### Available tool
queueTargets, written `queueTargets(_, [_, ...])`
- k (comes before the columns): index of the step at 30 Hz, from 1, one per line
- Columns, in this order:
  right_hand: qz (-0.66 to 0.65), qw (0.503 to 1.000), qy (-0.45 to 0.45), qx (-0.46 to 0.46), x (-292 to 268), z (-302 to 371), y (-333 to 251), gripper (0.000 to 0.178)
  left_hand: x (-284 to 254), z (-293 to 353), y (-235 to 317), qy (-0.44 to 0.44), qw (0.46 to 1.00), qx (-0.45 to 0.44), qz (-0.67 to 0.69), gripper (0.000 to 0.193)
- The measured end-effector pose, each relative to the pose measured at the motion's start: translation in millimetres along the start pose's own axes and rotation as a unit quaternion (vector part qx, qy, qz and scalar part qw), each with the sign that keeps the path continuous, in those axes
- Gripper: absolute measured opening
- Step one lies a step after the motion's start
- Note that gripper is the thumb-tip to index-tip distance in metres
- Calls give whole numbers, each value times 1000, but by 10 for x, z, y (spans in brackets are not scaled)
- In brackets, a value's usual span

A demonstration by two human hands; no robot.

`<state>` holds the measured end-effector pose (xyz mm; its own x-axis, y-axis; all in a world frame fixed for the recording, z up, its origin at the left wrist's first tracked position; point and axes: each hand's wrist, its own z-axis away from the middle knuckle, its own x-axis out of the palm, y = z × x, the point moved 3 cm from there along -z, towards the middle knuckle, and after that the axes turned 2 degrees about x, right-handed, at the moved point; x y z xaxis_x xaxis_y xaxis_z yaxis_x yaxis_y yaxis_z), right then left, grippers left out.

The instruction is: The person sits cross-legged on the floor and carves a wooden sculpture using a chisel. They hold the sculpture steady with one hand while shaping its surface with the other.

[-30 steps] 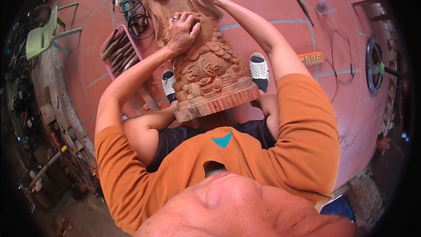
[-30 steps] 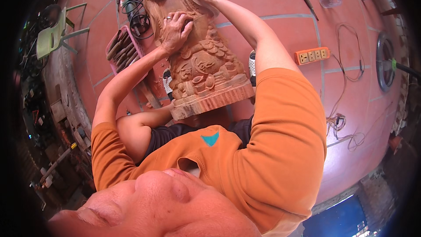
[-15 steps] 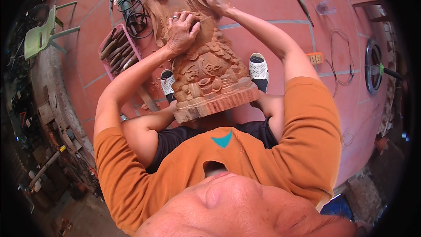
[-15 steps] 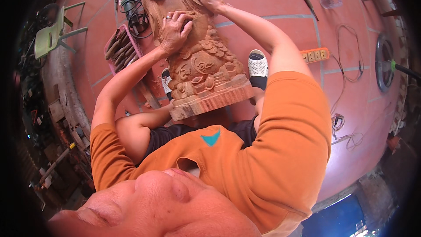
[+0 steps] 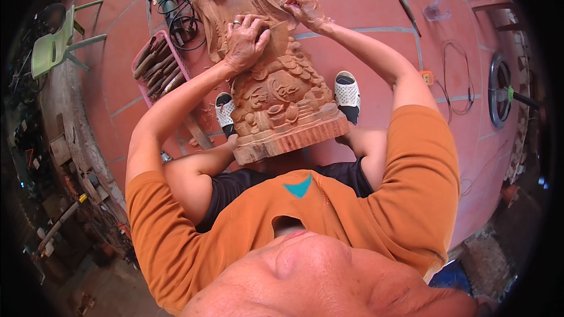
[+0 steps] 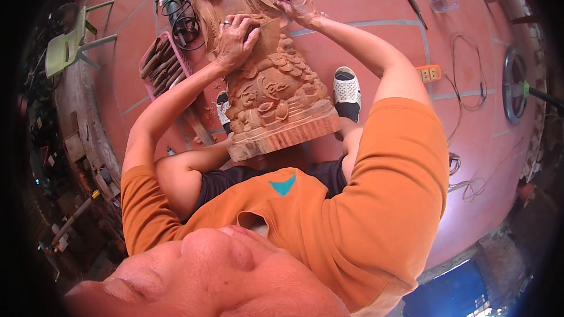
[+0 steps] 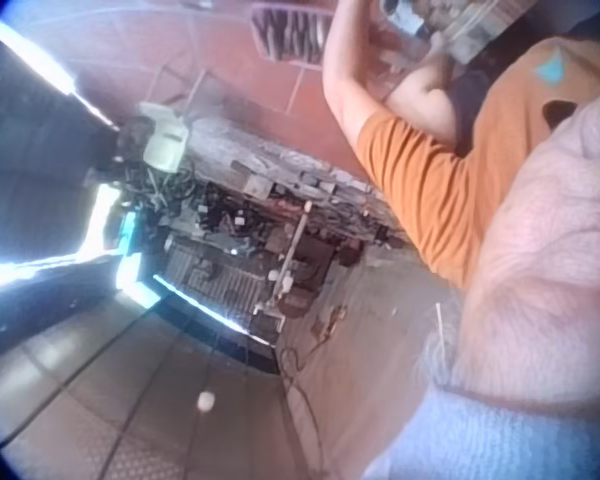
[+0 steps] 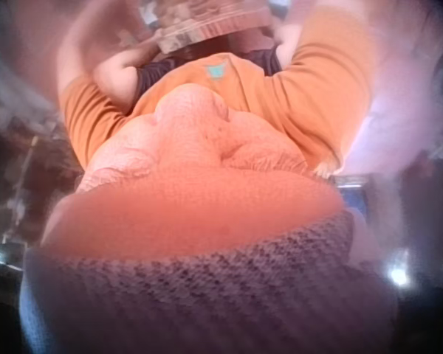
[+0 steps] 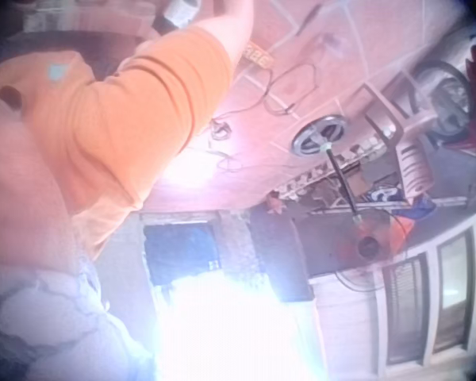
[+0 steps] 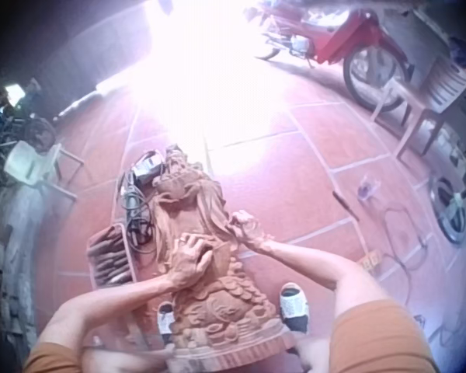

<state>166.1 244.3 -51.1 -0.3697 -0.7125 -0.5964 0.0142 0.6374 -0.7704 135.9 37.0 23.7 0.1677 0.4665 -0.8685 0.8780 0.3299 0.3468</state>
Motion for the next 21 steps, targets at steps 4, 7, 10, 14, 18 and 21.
queueTargets(4, [-1, 999, 35, -21, 86, -233, -26, 18, 17, -15, -1, 3, 1000, 5, 0, 19])
queueTargets(7, [28, 996, 77, -30, 233, -560, -64, 17, 33, -37, -5, 1, 1000, 6, 0, 19])
queueTargets(10, [39, 996, 80, -24, 240, -631, -112, 17, 21, -24, -18, -1, 1000, 7, 1, 19])
queueTargets(14, [10, 1000, 8, -2, 122, -262, -62, 18, 12, 5, -25, 1, 1000, 6, -4, 19])
queueTargets(18, [-77, 993, -39, 76, -37, 55, 83, 20, 20, -11, -7, -1, 1000, 4, 2, 19])
queueTargets(21, [-64, 996, -29, 55, -56, 23, 97, 22, 22, -18, 22, -10, 1000, -3, -2, 19])
